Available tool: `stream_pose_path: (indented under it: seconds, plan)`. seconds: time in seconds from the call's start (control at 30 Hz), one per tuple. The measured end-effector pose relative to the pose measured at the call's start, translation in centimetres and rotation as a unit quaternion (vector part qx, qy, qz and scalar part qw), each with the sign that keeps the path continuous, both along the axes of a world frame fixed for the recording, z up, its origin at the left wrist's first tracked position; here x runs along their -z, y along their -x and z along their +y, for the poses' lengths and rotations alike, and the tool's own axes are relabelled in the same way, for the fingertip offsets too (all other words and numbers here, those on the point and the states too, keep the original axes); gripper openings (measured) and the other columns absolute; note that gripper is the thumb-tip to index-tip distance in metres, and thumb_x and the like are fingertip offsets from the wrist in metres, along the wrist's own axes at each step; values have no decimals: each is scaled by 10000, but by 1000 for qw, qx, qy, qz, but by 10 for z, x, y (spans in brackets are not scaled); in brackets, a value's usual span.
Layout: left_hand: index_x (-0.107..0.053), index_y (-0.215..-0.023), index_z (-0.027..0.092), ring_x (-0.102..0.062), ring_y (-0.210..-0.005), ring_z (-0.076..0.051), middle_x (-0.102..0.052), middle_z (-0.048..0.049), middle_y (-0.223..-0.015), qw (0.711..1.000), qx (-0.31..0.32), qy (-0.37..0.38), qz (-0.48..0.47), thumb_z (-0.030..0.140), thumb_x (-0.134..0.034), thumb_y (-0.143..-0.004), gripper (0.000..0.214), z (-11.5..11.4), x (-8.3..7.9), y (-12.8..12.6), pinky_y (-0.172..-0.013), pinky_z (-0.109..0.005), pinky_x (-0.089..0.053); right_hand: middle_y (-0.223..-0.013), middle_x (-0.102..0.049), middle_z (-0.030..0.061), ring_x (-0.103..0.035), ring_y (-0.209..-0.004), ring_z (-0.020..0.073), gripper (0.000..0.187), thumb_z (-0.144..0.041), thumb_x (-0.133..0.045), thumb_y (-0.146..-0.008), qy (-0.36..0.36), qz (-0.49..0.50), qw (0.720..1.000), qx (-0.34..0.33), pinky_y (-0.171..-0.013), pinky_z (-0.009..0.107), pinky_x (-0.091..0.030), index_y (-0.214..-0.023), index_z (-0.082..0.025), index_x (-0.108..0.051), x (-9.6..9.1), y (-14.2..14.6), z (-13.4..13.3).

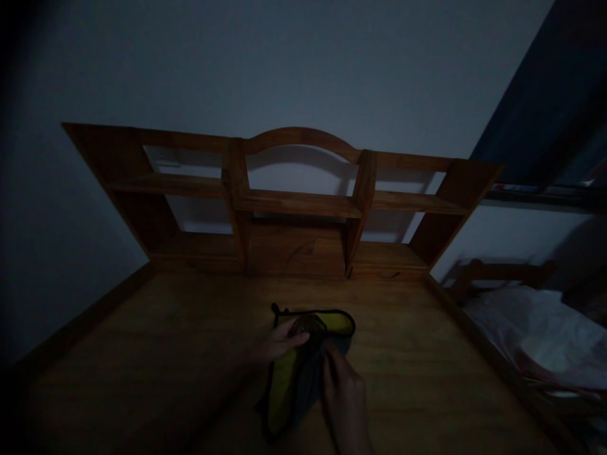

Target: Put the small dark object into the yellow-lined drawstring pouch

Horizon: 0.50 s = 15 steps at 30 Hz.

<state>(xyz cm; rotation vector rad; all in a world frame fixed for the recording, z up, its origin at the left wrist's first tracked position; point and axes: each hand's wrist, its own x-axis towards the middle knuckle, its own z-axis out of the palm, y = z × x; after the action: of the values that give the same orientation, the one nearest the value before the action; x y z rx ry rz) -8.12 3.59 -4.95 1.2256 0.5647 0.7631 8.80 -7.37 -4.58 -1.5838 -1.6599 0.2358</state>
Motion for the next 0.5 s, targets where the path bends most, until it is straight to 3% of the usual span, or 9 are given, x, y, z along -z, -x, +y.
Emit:
stream_pose_path:
  seconds: [0.2,0.3,0.5]
  plan:
    - [-475,-1288,226,-463,-1239,-231,-535,-55,-1308,999,12,-35,-26,397,-625,-836,506,2,2,0,-1070,-357,-320,-1095,-695,92,-689,-940,210,312,-263,-395,-935,0,7,1000,4,-804,292,-565,-1151,-182,-606,-6,3,1]
    - [-435,-1309,253,-477,-1220,-225,-530,-44,-1305,1000,-2,-18,-17,433,-580,-856,508,4,6,-1,-1031,-347,-358,-1125,-683,83,-674,-985,204,311,-251,-394,-938,-7,1,1000,-2,-825,292,-562,-1160,-191,-604,-6,3,-1]
    - [-450,-1298,260,-480,-1216,-222,-551,-31,-1281,999,-30,-17,38,483,-534,-866,493,5,6,0,-1043,-335,-336,-1256,-612,74,-641,-1059,232,419,-170,-451,-899,-131,-55,990,12,-890,352,-544,-1311,-221,-509,1,-2,-14]
